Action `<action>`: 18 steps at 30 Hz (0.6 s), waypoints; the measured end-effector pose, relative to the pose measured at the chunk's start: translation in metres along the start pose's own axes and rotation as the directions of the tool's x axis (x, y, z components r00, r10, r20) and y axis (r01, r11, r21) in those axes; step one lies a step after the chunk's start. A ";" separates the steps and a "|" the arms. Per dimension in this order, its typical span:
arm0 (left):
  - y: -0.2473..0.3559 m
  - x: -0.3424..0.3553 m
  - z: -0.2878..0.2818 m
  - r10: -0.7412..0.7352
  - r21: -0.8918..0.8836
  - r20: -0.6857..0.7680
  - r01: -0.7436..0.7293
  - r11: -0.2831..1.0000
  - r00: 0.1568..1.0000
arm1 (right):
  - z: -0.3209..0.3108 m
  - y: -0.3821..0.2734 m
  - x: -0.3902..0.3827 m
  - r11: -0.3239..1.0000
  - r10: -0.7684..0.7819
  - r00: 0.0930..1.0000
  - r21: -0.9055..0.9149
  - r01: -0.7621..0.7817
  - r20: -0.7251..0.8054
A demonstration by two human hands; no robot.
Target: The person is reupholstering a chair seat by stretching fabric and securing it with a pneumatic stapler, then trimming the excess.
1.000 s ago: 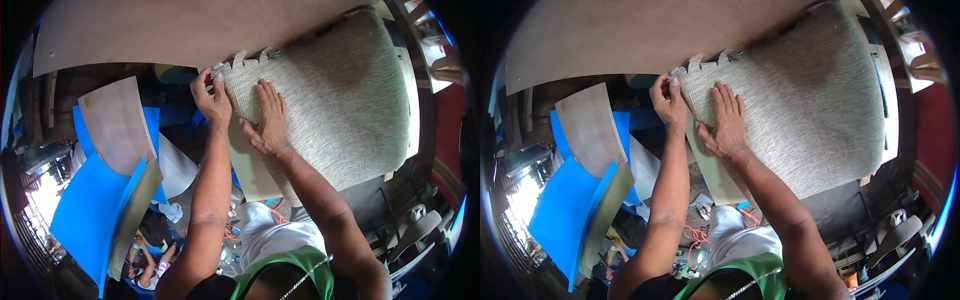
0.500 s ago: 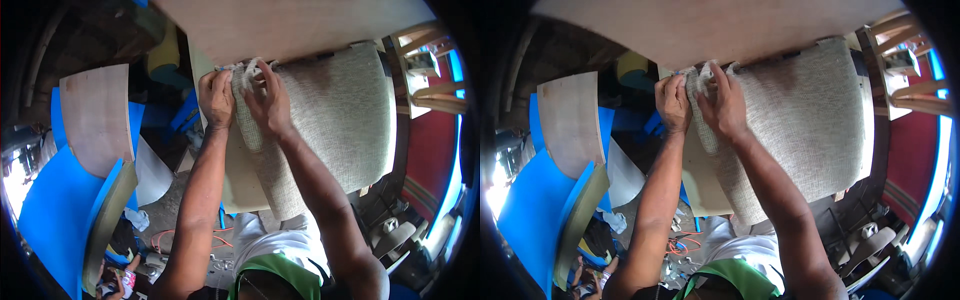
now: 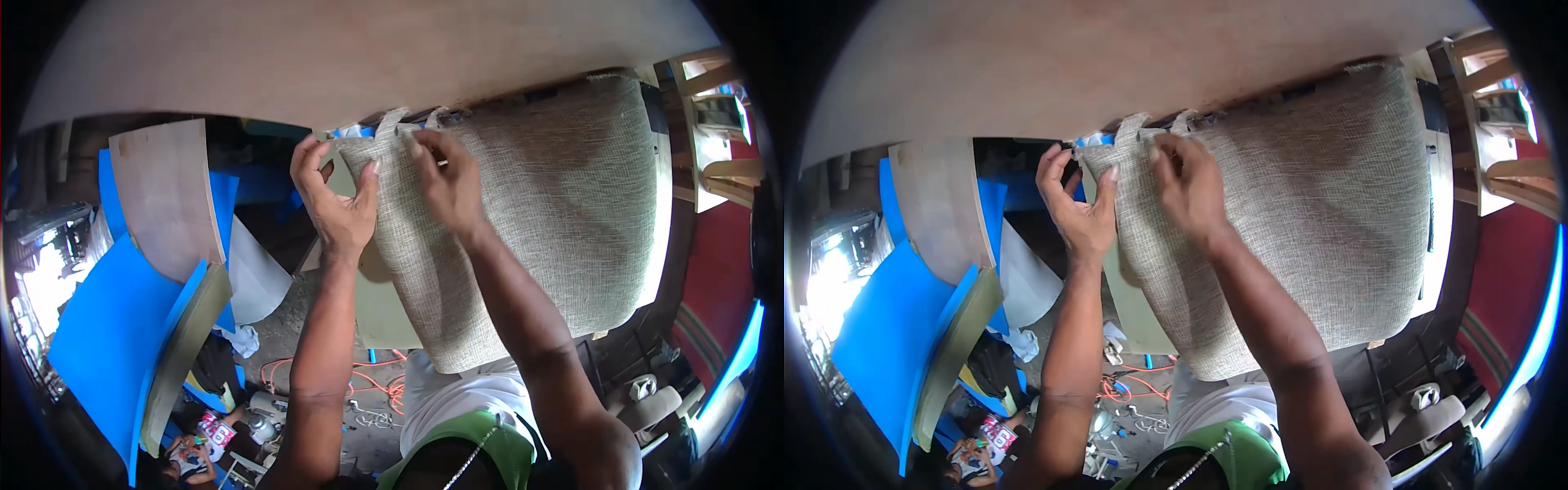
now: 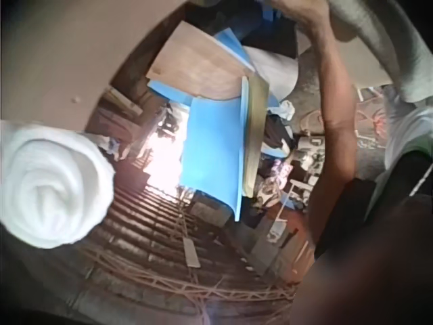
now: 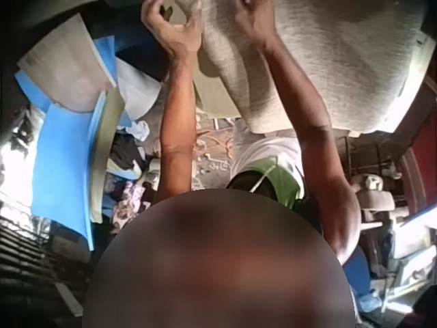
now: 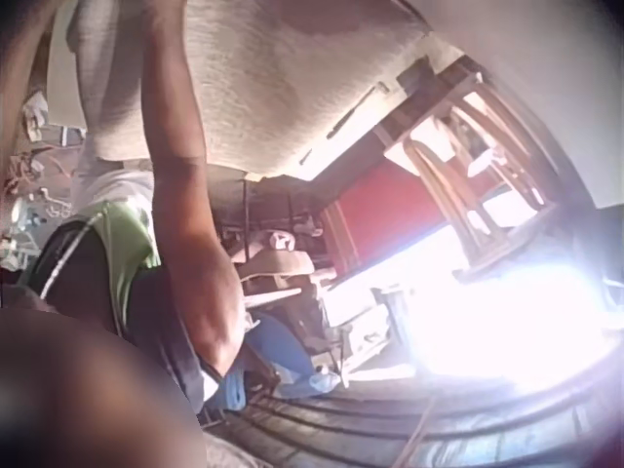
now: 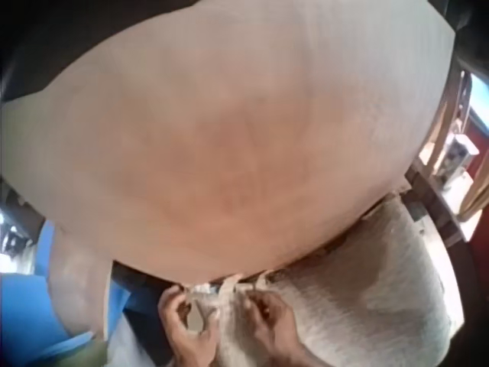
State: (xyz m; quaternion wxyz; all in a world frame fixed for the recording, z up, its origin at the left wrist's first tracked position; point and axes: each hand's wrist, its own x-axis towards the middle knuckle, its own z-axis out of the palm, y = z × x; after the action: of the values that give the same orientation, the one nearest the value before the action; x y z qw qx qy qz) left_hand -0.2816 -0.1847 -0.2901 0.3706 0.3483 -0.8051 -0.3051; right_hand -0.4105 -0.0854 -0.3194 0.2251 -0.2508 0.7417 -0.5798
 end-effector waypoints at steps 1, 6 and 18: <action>0.005 0.002 0.006 -0.029 0.001 0.026 0.029 1.000 0.999 | -0.006 -0.004 0.016 0.987 0.127 0.987 0.087 -0.135 0.099; -0.004 -0.010 0.023 -0.062 0.024 0.021 0.062 0.998 0.998 | -0.003 0.002 0.050 0.987 0.094 0.905 0.082 -0.140 0.415; 0.015 0.019 0.014 -0.041 0.236 0.354 -0.046 0.971 0.934 | -0.005 0.019 0.010 0.909 -0.388 0.906 -0.095 0.406 0.168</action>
State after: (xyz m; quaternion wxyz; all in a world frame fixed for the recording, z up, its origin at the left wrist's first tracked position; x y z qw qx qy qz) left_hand -0.3073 -0.1873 -0.2789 0.1740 0.3285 -0.8904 -0.2628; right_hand -0.4237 -0.0844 -0.3374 0.1390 -0.4521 0.6923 -0.5450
